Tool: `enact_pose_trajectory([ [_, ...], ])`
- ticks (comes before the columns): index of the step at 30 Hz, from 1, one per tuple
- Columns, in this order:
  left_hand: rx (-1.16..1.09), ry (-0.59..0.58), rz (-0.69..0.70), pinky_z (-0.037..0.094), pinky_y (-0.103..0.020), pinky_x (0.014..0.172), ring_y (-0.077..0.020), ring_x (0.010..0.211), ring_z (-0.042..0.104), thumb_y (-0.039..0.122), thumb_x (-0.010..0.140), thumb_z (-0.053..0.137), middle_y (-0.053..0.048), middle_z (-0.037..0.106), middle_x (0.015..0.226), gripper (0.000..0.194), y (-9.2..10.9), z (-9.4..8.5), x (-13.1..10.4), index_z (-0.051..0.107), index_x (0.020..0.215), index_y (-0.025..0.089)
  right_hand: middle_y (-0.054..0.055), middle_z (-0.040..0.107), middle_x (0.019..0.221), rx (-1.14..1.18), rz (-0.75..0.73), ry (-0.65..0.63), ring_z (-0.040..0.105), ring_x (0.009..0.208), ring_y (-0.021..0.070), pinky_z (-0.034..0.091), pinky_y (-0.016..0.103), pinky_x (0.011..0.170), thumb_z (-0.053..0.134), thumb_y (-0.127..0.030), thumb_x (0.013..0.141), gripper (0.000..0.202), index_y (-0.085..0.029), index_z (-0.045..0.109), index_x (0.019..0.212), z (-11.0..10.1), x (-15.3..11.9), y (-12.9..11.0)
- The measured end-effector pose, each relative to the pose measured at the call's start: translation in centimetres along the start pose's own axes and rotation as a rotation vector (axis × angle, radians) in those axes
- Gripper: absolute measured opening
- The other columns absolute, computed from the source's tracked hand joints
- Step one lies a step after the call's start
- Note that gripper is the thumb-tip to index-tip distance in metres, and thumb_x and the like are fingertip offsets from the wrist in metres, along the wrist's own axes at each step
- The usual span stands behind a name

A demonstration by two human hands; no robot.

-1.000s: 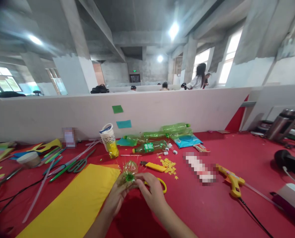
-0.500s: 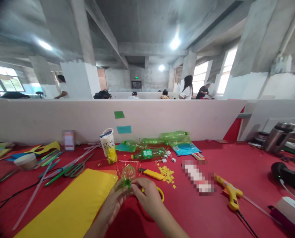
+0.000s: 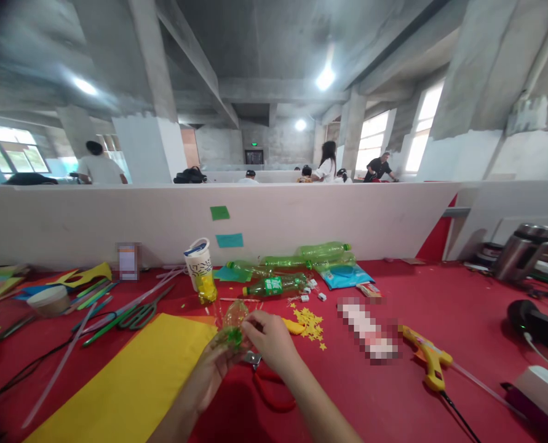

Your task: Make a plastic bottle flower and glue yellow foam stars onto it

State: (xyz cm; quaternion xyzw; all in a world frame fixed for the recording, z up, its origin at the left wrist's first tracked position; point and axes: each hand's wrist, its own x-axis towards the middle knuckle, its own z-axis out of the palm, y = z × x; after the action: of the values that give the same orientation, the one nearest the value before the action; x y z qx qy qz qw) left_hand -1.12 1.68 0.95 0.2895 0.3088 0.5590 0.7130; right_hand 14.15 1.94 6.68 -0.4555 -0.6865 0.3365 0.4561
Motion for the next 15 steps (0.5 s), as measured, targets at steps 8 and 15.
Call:
enact_pose_trajectory([
  [8, 0.012, -0.01, -0.069, 0.051, -0.034, 0.081, -0.0219, 0.084, 0.069, 0.016, 0.064, 0.075, -0.005, 0.073, 0.087, 0.028, -1.3, -1.2, 0.0, 0.065, 0.091, 0.017, 0.0, 0.066, 0.068, -0.044, -0.019, 0.128, 0.063, 0.061, 0.014, 0.049, 0.021, 0.058, 0.049, -0.018, 0.086, 0.014, -0.019, 0.062, 0.081, 2.5, -3.7, 3.2],
  [15, -0.023, 0.022, -0.115, 0.052, -0.032, 0.076, -0.0204, 0.079, 0.069, 0.015, 0.063, 0.075, -0.005, 0.073, 0.085, 0.028, -1.2, -0.9, -0.4, 0.065, 0.089, 0.016, 0.006, 0.06, 0.088, -0.193, -0.13, 0.286, 0.056, 0.085, 0.0211, 0.045, 0.034, 0.077, 0.054, -0.021, 0.085, 0.011, -0.022, 0.065, 0.087, 2.1, -4.7, 2.7],
])
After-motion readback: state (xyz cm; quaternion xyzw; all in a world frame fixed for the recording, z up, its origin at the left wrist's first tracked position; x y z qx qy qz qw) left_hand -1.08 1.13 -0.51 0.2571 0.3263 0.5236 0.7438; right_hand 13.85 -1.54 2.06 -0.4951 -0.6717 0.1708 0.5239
